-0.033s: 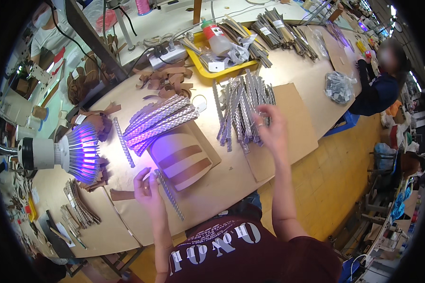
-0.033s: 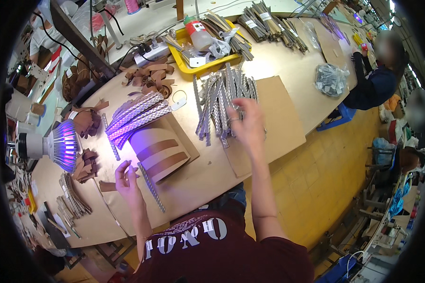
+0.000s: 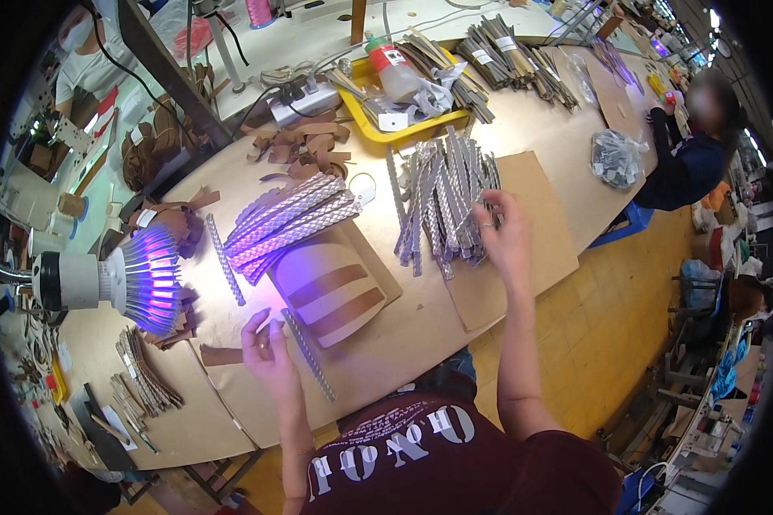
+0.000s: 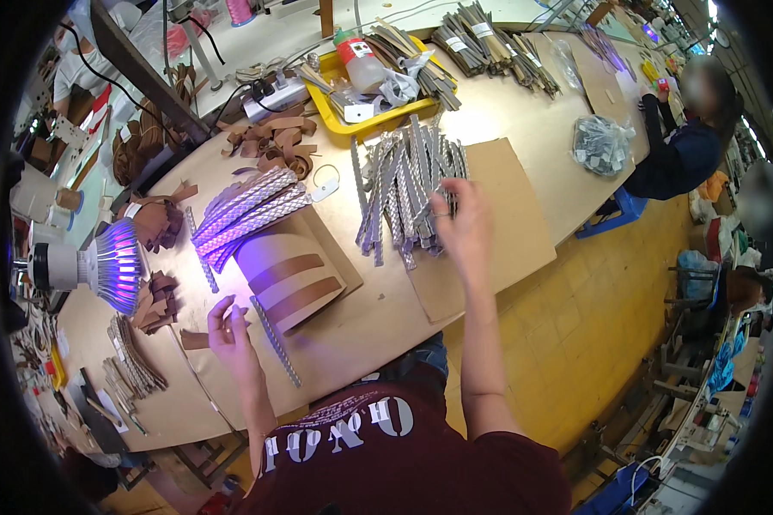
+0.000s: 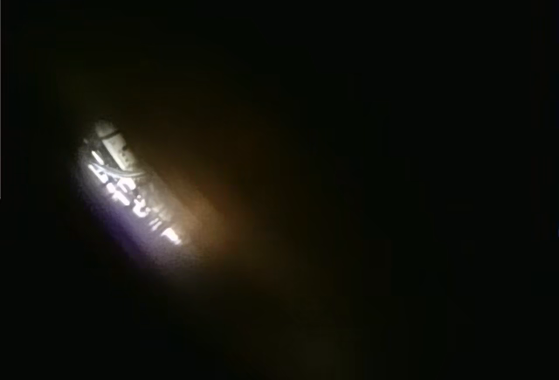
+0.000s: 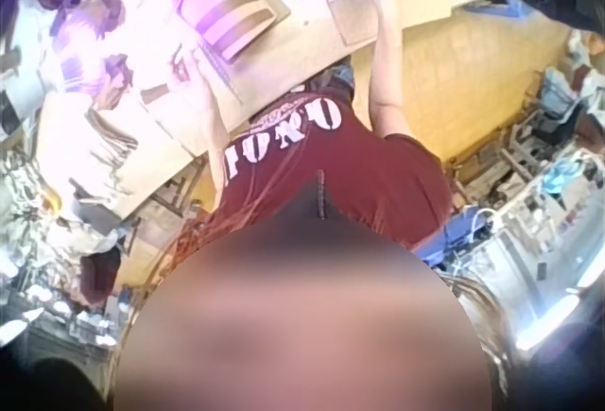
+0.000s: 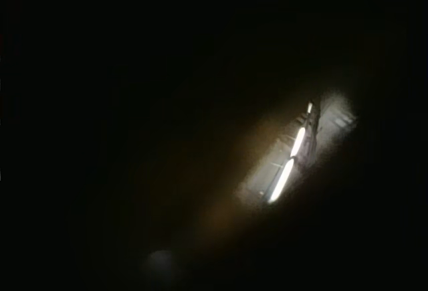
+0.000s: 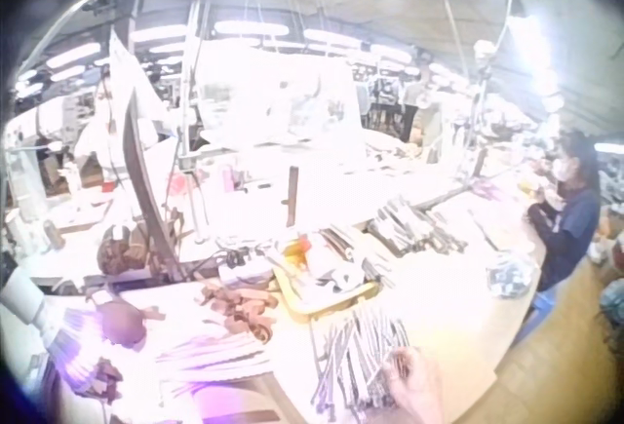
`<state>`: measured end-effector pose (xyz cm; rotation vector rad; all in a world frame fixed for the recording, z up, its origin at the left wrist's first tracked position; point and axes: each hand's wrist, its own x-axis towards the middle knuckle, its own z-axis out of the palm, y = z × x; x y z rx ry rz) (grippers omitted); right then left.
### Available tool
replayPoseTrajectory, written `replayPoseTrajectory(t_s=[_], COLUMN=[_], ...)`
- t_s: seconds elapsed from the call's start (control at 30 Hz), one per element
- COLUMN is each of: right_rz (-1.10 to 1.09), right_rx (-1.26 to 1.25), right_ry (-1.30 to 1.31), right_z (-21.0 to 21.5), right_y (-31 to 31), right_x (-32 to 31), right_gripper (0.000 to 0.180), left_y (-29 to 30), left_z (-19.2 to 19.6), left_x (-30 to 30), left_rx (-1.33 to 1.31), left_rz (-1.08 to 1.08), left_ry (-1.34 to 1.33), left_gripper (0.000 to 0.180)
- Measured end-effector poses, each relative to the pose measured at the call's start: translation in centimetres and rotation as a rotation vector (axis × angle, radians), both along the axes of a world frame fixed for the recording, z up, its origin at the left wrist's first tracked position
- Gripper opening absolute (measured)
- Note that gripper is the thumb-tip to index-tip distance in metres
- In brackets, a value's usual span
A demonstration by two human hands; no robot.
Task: The person repeatedly picks up braided straps and brown leather pieces, aligns them, and places them onto a cardboard form under a UV lamp. The person handles items one at a time, stacking completed units on the form throughout the clip.
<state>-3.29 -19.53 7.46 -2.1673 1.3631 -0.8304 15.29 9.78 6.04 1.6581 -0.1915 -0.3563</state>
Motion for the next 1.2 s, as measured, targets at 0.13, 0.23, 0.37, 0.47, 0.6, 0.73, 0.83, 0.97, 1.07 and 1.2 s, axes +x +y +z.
replayPoseTrajectory(t_s=[0.13, 0.23, 0.37, 0.47, 0.6, 0.73, 0.83, 0.97, 1.07, 1.2], right_rz=[-0.1, -0.126, -0.118, -0.031, 0.111, 0.232, 0.421, 0.434, 0.394, 0.358], right_rx=[-0.048, 0.139, 0.079, 0.101, 0.283, 0.516, 0.725, 0.759, 0.752, 0.668], right_ry=[0.252, 0.072, -0.073, -0.19, -0.545, -0.624, -0.796, -0.743, -0.746, -0.812], right_z=[-2.3, -2.1, 0.9, 3.2, 5.4, 7.7, 8.4, 8.6, 8.8, 9.3], right_y=[-2.5, -3.3, -1.7, 0.1, 1.3, 2.5, 4.7, 6.3, 6.6, 6.2], right_x=[-3.1, -2.7, -2.0, -1.4, 0.5, 1.5, 3.1, 6.0, 6.9, 6.4], right_gripper=[0.026, 0.025, 0.021, 0.018, 0.02, 0.026, 0.029, 0.027, 0.024, 0.022], left_y=[1.1, 0.5, -0.6, -1.4, -2.3, -3.7, -4.8, -6.4, -8.0, -10.3], left_z=[0.8, 1.6, 3.0, 4.0, 5.5, 6.9, 7.2, 7.3, 7.5, 7.3], left_x=[-0.1, -0.2, -1.1, -1.9, -2.3, -3.1, -2.6, -1.9, -2.1, -2.5], left_rx=[0.009, -0.048, -0.112, -0.162, -0.027, -0.07, -0.172, -0.119, -0.089, -0.079], left_rz=[0.031, -0.03, -0.077, -0.179, -0.444, -0.603, -0.53, -0.649, -0.705, -0.804], left_ry=[-0.04, -0.121, -0.155, -0.175, -0.364, -0.445, -0.351, -0.16, -0.059, 0.154], left_gripper=[0.022, 0.019, 0.015, 0.013, 0.018, 0.024, 0.035, 0.054, 0.059, 0.061])
